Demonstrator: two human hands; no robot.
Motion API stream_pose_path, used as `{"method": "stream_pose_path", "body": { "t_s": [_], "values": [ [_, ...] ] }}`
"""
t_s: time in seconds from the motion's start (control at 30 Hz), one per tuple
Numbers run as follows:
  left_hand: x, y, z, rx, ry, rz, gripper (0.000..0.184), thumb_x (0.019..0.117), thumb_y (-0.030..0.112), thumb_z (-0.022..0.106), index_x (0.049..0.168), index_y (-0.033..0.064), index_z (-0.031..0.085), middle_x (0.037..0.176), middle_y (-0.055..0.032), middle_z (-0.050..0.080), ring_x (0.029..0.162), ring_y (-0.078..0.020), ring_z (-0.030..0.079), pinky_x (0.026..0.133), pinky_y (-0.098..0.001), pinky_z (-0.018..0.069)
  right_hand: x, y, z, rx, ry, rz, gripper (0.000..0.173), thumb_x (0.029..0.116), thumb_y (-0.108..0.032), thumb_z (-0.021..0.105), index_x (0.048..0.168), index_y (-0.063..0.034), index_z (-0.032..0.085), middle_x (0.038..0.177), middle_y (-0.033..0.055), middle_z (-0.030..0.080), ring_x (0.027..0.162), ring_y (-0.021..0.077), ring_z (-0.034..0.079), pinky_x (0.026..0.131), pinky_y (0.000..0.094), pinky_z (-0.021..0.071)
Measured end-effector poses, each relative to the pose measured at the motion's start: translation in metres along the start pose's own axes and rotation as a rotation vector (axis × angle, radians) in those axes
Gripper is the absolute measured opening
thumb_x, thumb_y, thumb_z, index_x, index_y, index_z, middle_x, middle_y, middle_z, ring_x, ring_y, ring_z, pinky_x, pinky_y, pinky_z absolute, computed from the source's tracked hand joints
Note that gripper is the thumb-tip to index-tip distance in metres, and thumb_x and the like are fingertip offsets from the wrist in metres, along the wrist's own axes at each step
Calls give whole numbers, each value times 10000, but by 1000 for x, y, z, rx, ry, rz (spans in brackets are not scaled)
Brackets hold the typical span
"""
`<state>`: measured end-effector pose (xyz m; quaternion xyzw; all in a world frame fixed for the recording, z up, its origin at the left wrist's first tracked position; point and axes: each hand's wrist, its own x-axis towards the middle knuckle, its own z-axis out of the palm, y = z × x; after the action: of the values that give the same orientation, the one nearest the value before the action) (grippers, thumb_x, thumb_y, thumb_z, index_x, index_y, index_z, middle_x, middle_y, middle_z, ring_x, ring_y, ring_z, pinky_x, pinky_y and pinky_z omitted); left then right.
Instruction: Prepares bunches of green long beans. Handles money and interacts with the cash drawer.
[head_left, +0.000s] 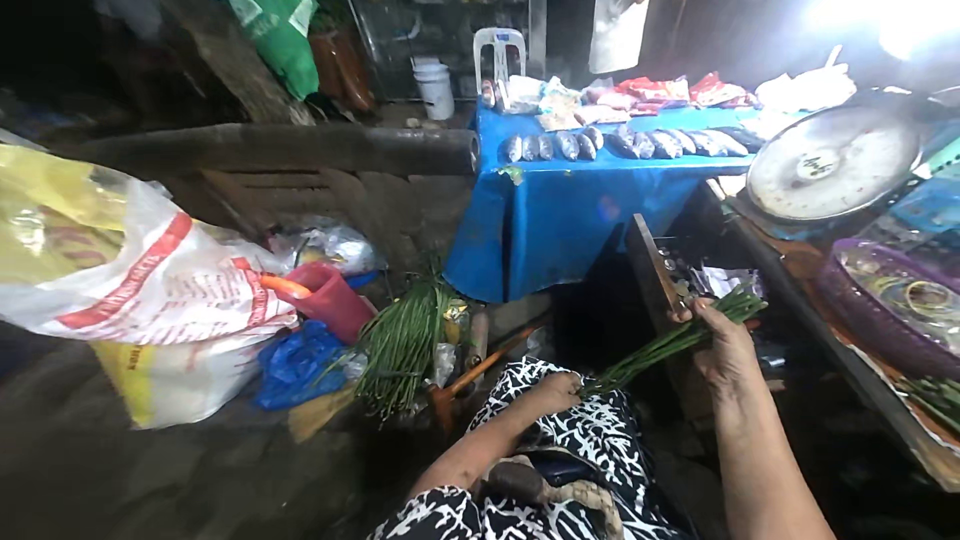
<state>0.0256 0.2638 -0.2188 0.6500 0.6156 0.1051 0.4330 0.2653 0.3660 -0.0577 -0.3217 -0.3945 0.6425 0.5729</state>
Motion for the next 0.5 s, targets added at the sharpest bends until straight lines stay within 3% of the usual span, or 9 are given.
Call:
{"method": "stream_pose_path", "body": {
  "t_s": [0.5],
  "values": [
    [1, 3, -1, 35, -24, -19, 364, 988, 195, 657, 1285, -12, 621, 1161, -210, 693, 1109, -350, 663, 1005, -566, 495, -2, -2, 1, -7, 10, 7, 101, 1023, -44, 475, 1005, -31, 574, 783, 70, 691, 739, 187, 707, 786, 368, 620]
  ]
}}
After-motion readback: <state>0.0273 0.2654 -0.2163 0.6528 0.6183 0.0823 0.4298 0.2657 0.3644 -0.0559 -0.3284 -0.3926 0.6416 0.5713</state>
